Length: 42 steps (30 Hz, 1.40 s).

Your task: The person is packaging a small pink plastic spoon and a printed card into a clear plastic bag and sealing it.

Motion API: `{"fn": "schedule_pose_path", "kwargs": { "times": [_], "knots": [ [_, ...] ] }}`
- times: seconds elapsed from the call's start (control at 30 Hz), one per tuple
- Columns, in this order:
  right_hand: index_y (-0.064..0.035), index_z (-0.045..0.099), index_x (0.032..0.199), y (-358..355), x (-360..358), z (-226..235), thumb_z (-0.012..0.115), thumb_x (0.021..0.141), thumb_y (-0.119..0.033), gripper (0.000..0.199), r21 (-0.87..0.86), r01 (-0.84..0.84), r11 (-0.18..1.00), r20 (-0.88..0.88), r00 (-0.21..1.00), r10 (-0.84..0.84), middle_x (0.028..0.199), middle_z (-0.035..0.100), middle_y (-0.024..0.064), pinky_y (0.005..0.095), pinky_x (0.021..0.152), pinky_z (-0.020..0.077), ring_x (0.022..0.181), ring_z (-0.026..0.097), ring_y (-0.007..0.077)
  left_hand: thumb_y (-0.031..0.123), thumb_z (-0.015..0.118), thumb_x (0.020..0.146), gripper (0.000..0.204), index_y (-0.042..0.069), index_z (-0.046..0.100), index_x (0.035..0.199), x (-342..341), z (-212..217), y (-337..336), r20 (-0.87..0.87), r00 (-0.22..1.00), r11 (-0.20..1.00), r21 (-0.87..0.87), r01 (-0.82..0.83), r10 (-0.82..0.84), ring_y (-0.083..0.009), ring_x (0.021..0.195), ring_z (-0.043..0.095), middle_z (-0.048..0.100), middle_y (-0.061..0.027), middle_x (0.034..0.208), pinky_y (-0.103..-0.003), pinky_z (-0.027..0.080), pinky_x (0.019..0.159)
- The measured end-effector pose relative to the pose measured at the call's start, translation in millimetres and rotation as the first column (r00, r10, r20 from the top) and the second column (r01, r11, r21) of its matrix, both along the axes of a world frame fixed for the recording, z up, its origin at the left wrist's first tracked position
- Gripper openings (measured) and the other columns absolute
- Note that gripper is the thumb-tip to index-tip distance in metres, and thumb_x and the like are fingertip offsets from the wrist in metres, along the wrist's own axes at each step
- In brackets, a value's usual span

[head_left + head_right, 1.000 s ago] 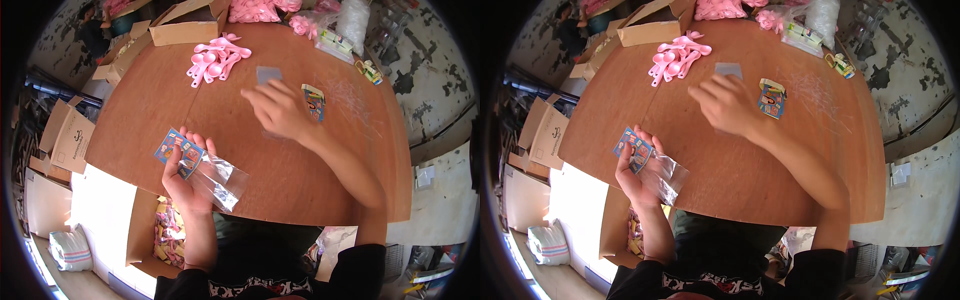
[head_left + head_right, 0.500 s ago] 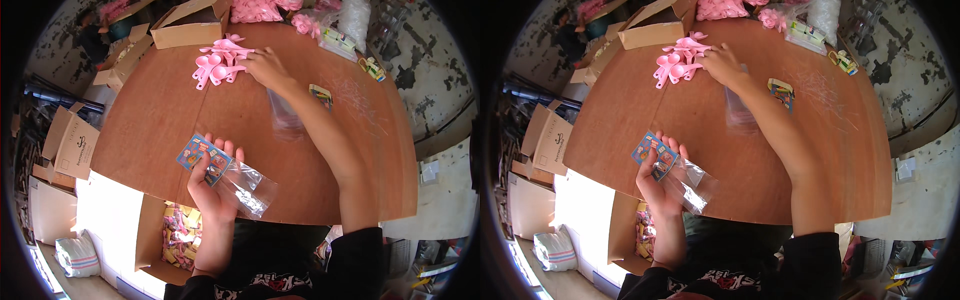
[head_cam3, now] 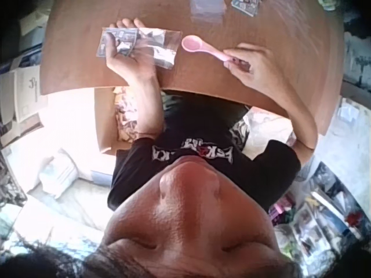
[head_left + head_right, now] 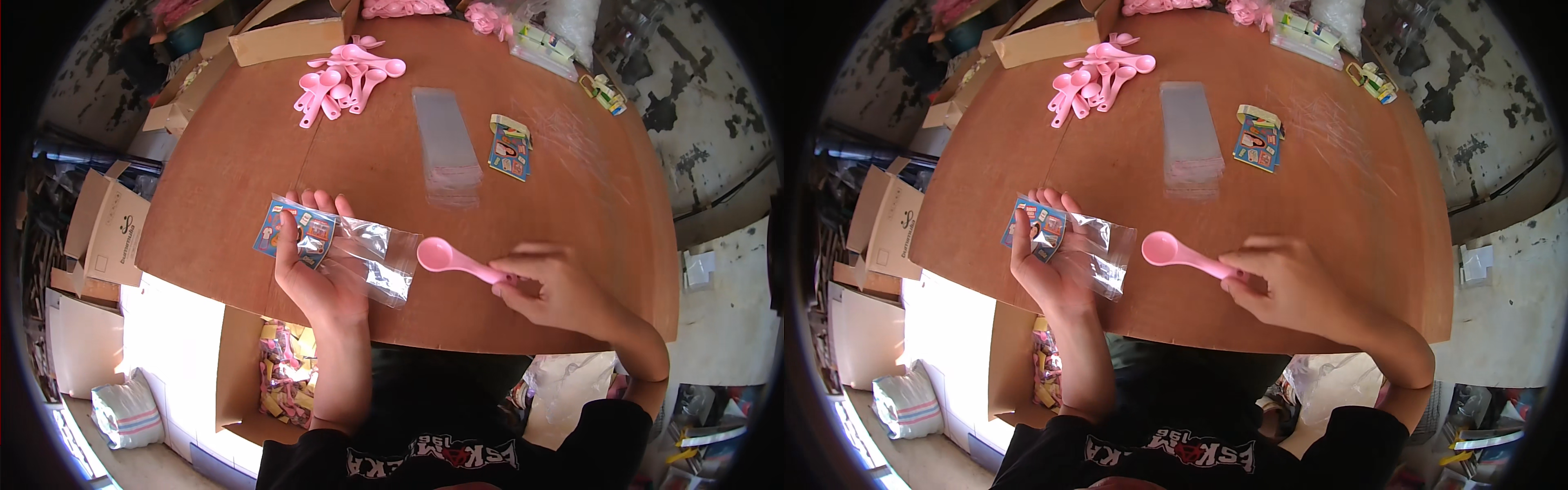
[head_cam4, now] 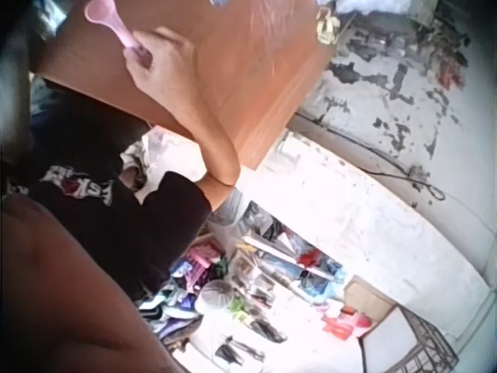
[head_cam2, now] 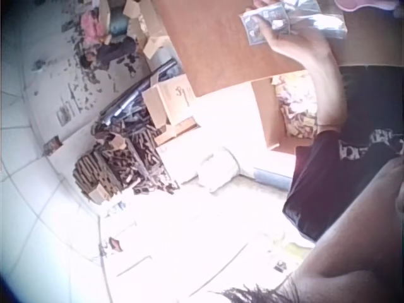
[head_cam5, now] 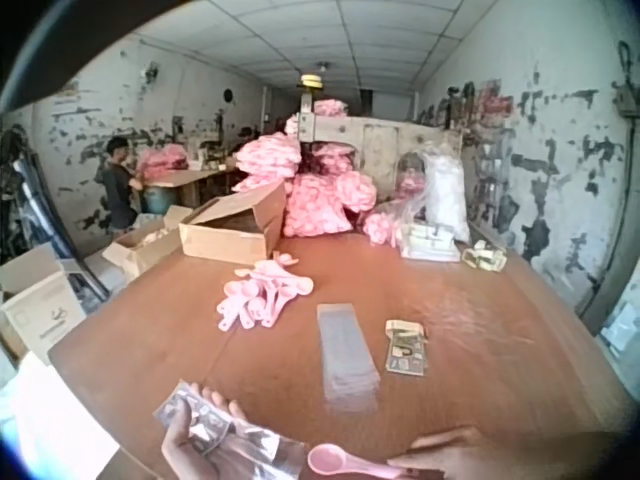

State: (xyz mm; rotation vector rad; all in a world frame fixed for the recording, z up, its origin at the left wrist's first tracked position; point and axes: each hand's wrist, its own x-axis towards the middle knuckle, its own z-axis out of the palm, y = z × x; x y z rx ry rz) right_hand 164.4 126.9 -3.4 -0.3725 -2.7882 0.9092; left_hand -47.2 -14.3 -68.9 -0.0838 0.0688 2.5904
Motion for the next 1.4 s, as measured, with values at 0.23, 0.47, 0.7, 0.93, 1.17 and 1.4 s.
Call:
{"fn": "schedule_pose_path", "kwargs": {
  "times": [0.23, 0.47, 0.7, 0.93, 1.17, 1.4],
  "knots": [
    [0.0014, 0.070, 0.096, -17.4, 17.9, 17.2, 0.073, 0.077, -0.006, 0.020, -0.008, -0.051, 0.999, -0.006, 0.999, 0.051, 0.076, 0.063, 0.0112, 0.0327, 0.057, 0.0498, 0.063, 0.061, 0.0236, 0.019, 0.055, 0.097, 0.033, 0.001, 0.048, 0.124, 38.4, 13.5, 10.9, -0.122, 0.992, 0.980, -0.194, -0.043, 0.020, -0.0229, 0.110, 0.056, 0.055, -0.0101, 0.114, -0.044, 0.044, 0.101],
    [0.0019, 0.063, 0.109, -24.9, 9.3, 12.9, 0.075, 0.077, -0.006, 0.035, -0.021, -0.051, 0.998, -0.185, 0.982, 0.047, 0.078, 0.065, 0.0117, 0.0337, 0.057, 0.0509, 0.066, 0.063, 0.0242, 0.026, 0.053, 0.098, 0.039, 0.009, 0.045, 0.131, 74.8, 20.5, 16.4, -0.172, 0.983, 0.969, -0.246, 0.012, -0.056, -0.0212, 0.108, 0.056, 0.055, -0.0086, 0.114, -0.044, 0.045, 0.099],
    [-0.0008, 0.065, 0.106, -29.3, 7.8, 6.6, 0.074, 0.077, -0.004, 0.031, 0.209, -0.029, 0.978, -0.330, 0.939, 0.098, 0.082, 0.067, 0.0110, 0.0338, 0.057, 0.0508, 0.065, 0.065, 0.0243, 0.032, 0.053, 0.098, 0.039, 0.010, 0.047, 0.129, 90.8, 18.9, 20.7, -0.179, 0.950, 0.934, -0.299, 0.194, -0.255, -0.0220, 0.106, 0.057, 0.058, -0.0083, 0.111, -0.045, 0.046, 0.098],
    [-0.0007, 0.070, 0.087, -2.0, 0.2, 64.7, 0.070, 0.078, -0.004, 0.009, 0.503, 0.232, 0.832, -0.397, 0.918, -0.015, 0.089, 0.065, 0.0100, 0.0320, 0.071, 0.0490, 0.081, 0.063, 0.0228, 0.032, 0.052, 0.098, 0.053, 0.005, 0.034, 0.140, 74.3, 12.0, 16.4, -0.218, 0.971, 0.881, -0.473, -0.020, -0.095, -0.0225, 0.128, 0.040, 0.048, -0.0078, 0.131, -0.038, 0.025, 0.109],
    [-0.0039, 0.069, 0.070, 2.5, -23.4, 92.3, 0.066, 0.073, -0.010, 0.008, 0.314, 0.198, 0.928, -0.327, 0.941, -0.091, 0.072, 0.066, 0.0094, 0.0359, 0.058, 0.0470, 0.066, 0.063, 0.0278, 0.008, 0.063, 0.089, 0.058, -0.001, 0.037, 0.141, 74.3, 40.7, 15.9, -0.917, 0.291, 0.794, -0.385, -0.471, -0.272, -0.0260, 0.128, 0.044, 0.044, -0.0156, 0.138, -0.041, 0.035, 0.105],
    [0.0022, 0.067, 0.079, -12.2, -24.5, 98.5, 0.071, 0.075, -0.004, 0.008, 0.059, 0.170, 0.984, 0.001, 0.985, -0.170, 0.076, 0.065, 0.0088, 0.0299, 0.063, 0.0492, 0.070, 0.064, 0.0226, 0.007, 0.053, 0.097, 0.019, -0.005, 0.064, 0.108, 75.8, 65.0, 10.6, -0.820, 0.418, 0.803, -0.526, -0.280, -0.391, -0.0089, 0.069, 0.065, 0.068, -0.0073, 0.076, -0.023, 0.051, 0.060]
  ]
}}
